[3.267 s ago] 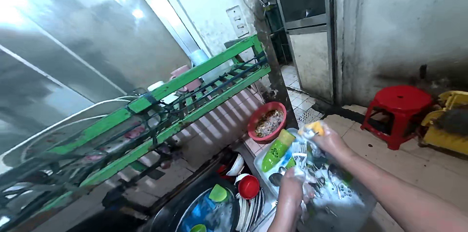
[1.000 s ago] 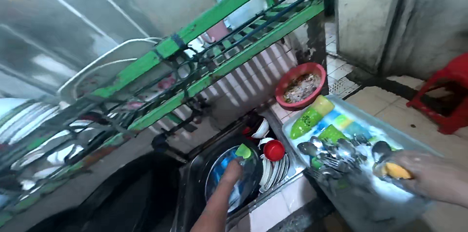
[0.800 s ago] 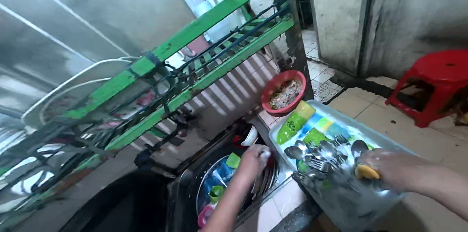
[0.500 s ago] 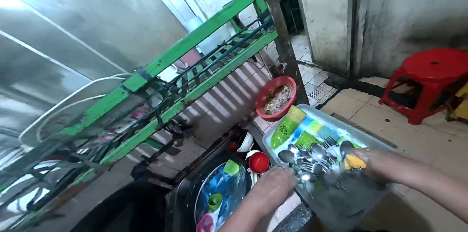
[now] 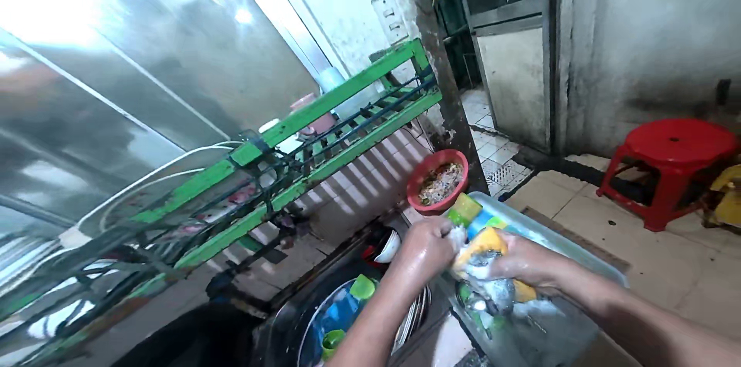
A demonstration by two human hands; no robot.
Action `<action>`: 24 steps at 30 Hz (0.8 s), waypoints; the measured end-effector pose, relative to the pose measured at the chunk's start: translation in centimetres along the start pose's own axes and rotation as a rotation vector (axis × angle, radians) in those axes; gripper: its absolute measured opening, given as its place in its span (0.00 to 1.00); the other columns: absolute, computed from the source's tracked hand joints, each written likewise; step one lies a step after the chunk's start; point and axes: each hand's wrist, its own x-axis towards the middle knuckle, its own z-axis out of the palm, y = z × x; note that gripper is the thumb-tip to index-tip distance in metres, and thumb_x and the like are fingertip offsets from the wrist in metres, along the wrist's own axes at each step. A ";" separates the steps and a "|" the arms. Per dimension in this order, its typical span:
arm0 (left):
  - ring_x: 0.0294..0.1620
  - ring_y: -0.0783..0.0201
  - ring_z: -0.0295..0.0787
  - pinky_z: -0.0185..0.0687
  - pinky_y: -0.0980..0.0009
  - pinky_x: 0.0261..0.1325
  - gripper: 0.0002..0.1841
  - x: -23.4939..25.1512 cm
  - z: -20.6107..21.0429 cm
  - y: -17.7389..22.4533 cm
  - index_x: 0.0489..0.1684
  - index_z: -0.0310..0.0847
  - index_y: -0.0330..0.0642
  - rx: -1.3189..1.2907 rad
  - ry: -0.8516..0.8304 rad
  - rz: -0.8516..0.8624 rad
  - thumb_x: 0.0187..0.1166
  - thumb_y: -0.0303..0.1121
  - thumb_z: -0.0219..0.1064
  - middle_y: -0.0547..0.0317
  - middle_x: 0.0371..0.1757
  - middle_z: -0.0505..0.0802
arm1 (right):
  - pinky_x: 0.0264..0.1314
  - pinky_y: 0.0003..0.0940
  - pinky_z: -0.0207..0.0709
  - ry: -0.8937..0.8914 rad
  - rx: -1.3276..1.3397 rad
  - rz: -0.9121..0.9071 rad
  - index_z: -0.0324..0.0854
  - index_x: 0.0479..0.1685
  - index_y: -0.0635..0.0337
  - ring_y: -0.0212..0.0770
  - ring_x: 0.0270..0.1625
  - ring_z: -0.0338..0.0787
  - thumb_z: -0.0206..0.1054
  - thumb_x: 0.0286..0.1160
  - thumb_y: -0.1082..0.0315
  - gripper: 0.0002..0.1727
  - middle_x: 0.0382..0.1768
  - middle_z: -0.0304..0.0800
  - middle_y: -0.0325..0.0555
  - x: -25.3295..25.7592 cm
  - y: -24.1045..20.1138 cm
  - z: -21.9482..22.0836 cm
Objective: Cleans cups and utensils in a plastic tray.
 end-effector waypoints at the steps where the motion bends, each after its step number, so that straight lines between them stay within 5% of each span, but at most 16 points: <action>1: 0.41 0.61 0.88 0.83 0.55 0.49 0.10 0.1 -0.1 -0.1 0.33 0.92 0.42 -0.028 0.075 0.011 0.83 0.34 0.68 0.57 0.39 0.93 | 0.52 0.37 0.88 0.016 -0.026 0.009 0.71 0.72 0.62 0.39 0.47 0.92 0.74 0.62 0.80 0.33 0.49 0.89 0.50 0.1 0.4 -0.1; 6: 0.40 0.66 0.84 0.80 0.62 0.47 0.10 0.2 2.2 -1.8 0.29 0.93 0.43 -0.191 0.326 0.034 0.80 0.35 0.71 0.62 0.36 0.89 | 0.63 0.48 0.81 0.115 -0.387 0.102 0.75 0.74 0.59 0.47 0.59 0.88 0.75 0.66 0.78 0.31 0.59 0.86 0.56 -0.8 0.8 -1.7; 11: 0.50 0.62 0.90 0.85 0.60 0.58 0.14 -0.1 9.8 -0.9 0.55 0.87 0.35 -0.812 0.256 -0.253 0.91 0.31 0.55 0.50 0.49 0.93 | 0.63 0.48 0.82 0.225 -0.336 0.086 0.77 0.72 0.57 0.46 0.58 0.89 0.76 0.65 0.75 0.30 0.58 0.88 0.54 -0.6 1.6 -1.5; 16: 0.28 0.61 0.91 0.89 0.66 0.35 0.11 1.1 8.7 -0.9 0.52 0.81 0.33 -1.273 0.371 -0.353 0.91 0.32 0.56 0.51 0.29 0.91 | 0.72 0.58 0.73 0.078 -0.652 0.196 0.74 0.78 0.57 0.57 0.68 0.83 0.76 0.71 0.67 0.32 0.66 0.83 0.61 -0.8 1.1 -1.3; 18: 0.19 0.64 0.84 0.84 0.70 0.24 0.16 1.4 7.6 -1.9 0.60 0.80 0.33 -1.201 0.332 -0.370 0.94 0.36 0.52 0.52 0.24 0.88 | 0.72 0.57 0.74 0.108 -0.592 0.207 0.74 0.79 0.56 0.55 0.68 0.84 0.75 0.73 0.67 0.31 0.66 0.84 0.60 -1.0 2.1 -2.0; 21: 0.15 0.68 0.79 0.77 0.73 0.20 0.18 0.7 8.5 -1.4 0.64 0.80 0.33 -0.877 0.144 -0.408 0.95 0.36 0.50 0.53 0.26 0.91 | 0.52 0.44 0.88 0.322 -0.079 0.070 0.75 0.73 0.59 0.44 0.47 0.93 0.75 0.73 0.69 0.28 0.48 0.91 0.53 -0.5 2.9 -3.0; 24: 0.24 0.64 0.83 0.83 0.67 0.33 0.13 -0.2 10.1 1.7 0.59 0.79 0.31 -0.538 -0.038 -0.422 0.91 0.30 0.52 0.52 0.33 0.88 | 0.61 0.50 0.84 0.381 -0.143 0.043 0.75 0.74 0.57 0.48 0.54 0.91 0.78 0.72 0.64 0.30 0.54 0.90 0.55 0.9 1.8 -3.5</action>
